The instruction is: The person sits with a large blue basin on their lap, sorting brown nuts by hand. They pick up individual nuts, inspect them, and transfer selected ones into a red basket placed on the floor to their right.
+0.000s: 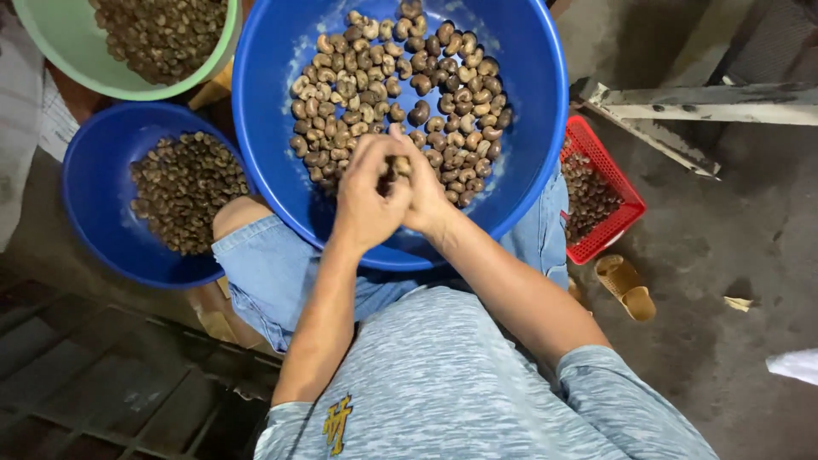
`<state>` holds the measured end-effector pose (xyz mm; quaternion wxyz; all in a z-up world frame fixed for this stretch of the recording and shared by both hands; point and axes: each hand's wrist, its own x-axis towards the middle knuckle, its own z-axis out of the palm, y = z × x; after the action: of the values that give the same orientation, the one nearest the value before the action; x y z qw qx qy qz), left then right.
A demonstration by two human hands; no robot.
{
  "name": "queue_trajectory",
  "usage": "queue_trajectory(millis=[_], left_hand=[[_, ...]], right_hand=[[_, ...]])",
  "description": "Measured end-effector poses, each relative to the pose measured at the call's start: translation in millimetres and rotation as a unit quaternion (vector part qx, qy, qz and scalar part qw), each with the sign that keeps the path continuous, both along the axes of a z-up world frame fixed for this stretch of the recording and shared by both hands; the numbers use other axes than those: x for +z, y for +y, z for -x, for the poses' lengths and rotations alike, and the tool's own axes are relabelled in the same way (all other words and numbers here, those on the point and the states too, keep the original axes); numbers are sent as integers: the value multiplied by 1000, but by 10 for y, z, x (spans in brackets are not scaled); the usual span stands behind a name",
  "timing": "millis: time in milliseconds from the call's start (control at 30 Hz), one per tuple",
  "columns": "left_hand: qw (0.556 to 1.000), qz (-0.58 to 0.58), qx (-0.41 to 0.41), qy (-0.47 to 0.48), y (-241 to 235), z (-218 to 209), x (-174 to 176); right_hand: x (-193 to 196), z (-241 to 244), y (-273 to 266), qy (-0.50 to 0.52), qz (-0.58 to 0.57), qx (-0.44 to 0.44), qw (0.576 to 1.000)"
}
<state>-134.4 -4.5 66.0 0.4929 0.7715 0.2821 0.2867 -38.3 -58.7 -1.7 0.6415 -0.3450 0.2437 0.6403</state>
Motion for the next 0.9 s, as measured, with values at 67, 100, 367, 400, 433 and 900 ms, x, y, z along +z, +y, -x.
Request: queue_trajectory(millis=[67, 100, 367, 400, 433, 900], left_hand=[[1000, -22, -6, 10, -71, -73, 284], [999, -43, -12, 20, -119, -104, 426], [991, -81, 58, -86, -375, -225, 542], [988, -61, 87, -109, -399, -207, 534], [988, -61, 89, -107, -399, -206, 597], [990, 28, 140, 9, -438, 85, 387]], right_hand=[[285, -49, -20, 16, -29, -8, 999], [426, -65, -45, 31, -57, -18, 998], [321, -213, -243, 11, -69, -52, 996], [186, -202, -296, -4, -51, -51, 997], [328, -351, -348, -2, -50, -48, 998], [-270, -2413, -2576, -266, 26, -126, 955]])
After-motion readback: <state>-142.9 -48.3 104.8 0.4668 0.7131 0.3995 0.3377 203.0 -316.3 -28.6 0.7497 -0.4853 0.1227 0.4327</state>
